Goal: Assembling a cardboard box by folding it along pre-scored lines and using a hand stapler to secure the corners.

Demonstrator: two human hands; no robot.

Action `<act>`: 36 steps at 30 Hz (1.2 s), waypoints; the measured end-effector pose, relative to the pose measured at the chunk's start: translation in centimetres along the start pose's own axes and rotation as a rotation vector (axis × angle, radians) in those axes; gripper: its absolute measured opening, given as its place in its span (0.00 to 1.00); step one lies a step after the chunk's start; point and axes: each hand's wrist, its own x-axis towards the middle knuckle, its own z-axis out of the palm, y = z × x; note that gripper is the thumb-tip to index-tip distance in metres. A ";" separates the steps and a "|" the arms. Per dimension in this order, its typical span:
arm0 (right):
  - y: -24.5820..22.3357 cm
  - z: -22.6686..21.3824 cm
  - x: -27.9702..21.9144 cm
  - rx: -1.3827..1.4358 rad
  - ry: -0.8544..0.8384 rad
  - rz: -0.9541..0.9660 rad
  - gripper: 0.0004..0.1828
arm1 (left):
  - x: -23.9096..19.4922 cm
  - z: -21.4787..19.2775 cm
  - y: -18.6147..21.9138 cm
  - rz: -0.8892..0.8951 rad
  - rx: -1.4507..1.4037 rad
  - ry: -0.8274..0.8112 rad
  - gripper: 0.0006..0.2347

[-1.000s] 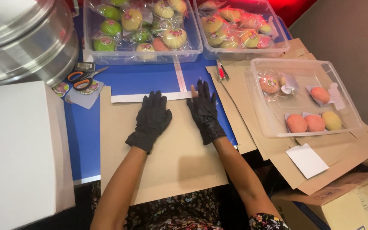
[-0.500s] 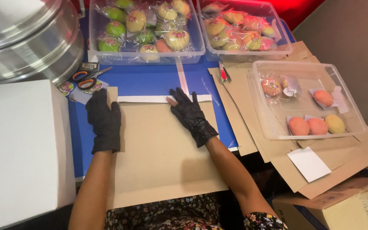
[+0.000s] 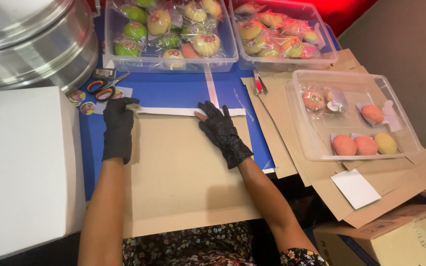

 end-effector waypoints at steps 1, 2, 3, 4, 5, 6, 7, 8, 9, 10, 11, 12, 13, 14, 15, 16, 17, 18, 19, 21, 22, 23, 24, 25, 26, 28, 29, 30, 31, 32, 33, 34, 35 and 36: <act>0.1 0.0 0.1 0.000 0.001 0.000 0.27 | 0.7 0.2 -1.2 0.001 0.000 0.000 0.10; 0.2 0.0 0.1 0.025 0.003 -0.001 0.26 | 1.2 0.4 -2.5 -0.129 -0.315 -0.006 0.15; 0.2 0.1 0.1 0.050 0.006 -0.003 0.26 | 1.8 0.6 -3.8 -0.258 -0.629 -0.012 0.20; 0.4 0.4 0.2 0.052 0.005 -0.004 0.26 | 2.5 1.8 -6.7 -0.259 -0.628 -0.012 0.20; 0.5 0.7 0.4 0.042 0.017 -0.009 0.26 | 3.2 3.1 -9.5 0.162 -0.013 0.278 0.12; 0.8 1.0 0.5 0.031 0.030 -0.012 0.26 | 4.0 4.5 -12.3 0.580 0.615 0.537 0.04; 0.8 1.2 0.5 0.032 0.029 -0.012 0.26 | 0.4 1.9 -6.6 0.579 0.615 0.535 0.04; 0.8 1.4 0.5 -0.024 0.046 -0.006 0.25 | -1.8 -1.2 0.6 0.072 0.151 0.271 0.06; 0.8 1.5 0.4 -0.079 0.064 0.000 0.25 | -3.6 -4.8 8.9 -0.421 -0.315 -0.020 0.08; 0.7 1.3 0.3 -0.081 0.064 -0.001 0.25 | -1.9 -3.7 6.2 -0.421 -0.317 -0.019 0.08; 0.6 1.1 0.3 -0.062 0.061 -0.008 0.24 | -0.2 -2.6 3.5 -0.272 -0.075 -0.025 0.11; 0.5 0.9 0.1 -0.044 0.058 -0.013 0.24 | 1.6 -1.4 0.8 -0.121 0.165 -0.033 0.17; 0.6 0.7 0.2 -0.047 0.058 -0.012 0.24 | 2.1 -1.1 -0.7 -0.120 0.162 -0.034 0.17; 0.5 0.5 0.1 0.009 0.053 -0.012 0.24 | 2.5 -0.9 -2.2 -0.110 0.020 -0.048 0.17; 0.4 0.4 0.0 0.064 0.047 -0.011 0.25 | 2.8 -0.7 -3.6 -0.099 -0.122 -0.061 0.17; 0.3 0.5 0.0 0.065 0.051 -0.009 0.25 | 2.9 -0.8 -4.2 -0.095 -0.121 -0.062 0.17; 0.2 0.6 0.0 0.077 0.082 -0.018 0.25 | 2.9 -0.9 -4.7 -0.076 -0.335 -0.082 0.18; 0.1 0.7 -0.1 0.089 0.113 -0.027 0.25 | 3.0 -1.0 -5.2 -0.055 -0.548 -0.102 0.20; -0.2 0.3 -0.3 0.090 0.118 -0.024 0.25 | 1.9 -1.5 -3.8 -0.051 -0.546 -0.105 0.20; -0.8 -0.4 -0.7 0.094 0.206 -0.008 0.21 | -0.3 -2.3 -1.3 -0.152 -0.406 -0.037 0.23; -0.4 -0.7 -0.5 0.093 0.207 -0.006 0.21 | -1.3 -3.3 0.4 -0.151 -0.406 -0.039 0.23; 0.0 -0.9 -0.2 0.202 0.208 0.006 0.19 | -2.3 -4.3 2.1 -0.274 -0.729 -0.077 0.21; 0.1 -1.0 -0.1 0.314 0.205 0.018 0.19 | -3.5 -5.4 3.5 -0.403 -1.049 -0.112 0.19; -0.6 -2.5 0.1 0.317 0.202 0.019 0.19 | -3.1 -4.2 2.2 -0.406 -1.047 -0.112 0.19; -1.5 -4.1 0.2 0.588 0.117 0.220 0.20 | -2.7 -3.1 0.8 -0.252 -0.880 -0.114 0.18; -2.4 -6.0 0.6 0.856 0.028 0.422 0.21 | -3.0 -2.6 -0.1 -0.098 -0.709 -0.116 0.18; -2.5 -6.3 0.8 0.914 0.057 0.446 0.21 | -3.6 -3.2 0.4 -0.009 -0.623 -0.203 0.18; -2.6 -6.6 0.9 0.971 0.085 0.472 0.21 | -4.2 -3.6 0.7 0.078 -0.537 -0.289 0.19; -2.2 -5.7 1.1 0.971 0.089 0.472 0.21 | -3.9 -3.5 1.0 0.081 -0.537 -0.290 0.19; -1.9 -4.6 1.1 0.953 0.162 0.410 0.19 | -4.1 -3.5 1.0 0.093 -0.454 -0.282 0.19; -1.6 -3.5 1.0 0.935 0.236 0.348 0.18 | -4.2 -3.4 0.9 0.105 -0.370 -0.275 0.20; -1.6 -2.9 0.5 0.938 0.232 0.348 0.18 | -3.3 -2.7 0.5 0.101 -0.367 -0.273 0.20; -1.6 -2.4 0.1 0.811 0.362 0.147 0.16 | -2.5 -1.9 0.2 -0.059 -0.561 -0.220 0.15; -1.4 -2.0 -0.4 0.675 0.491 -0.049 0.13 | -1.5 -1.1 0.0 -0.219 -0.754 -0.165 0.10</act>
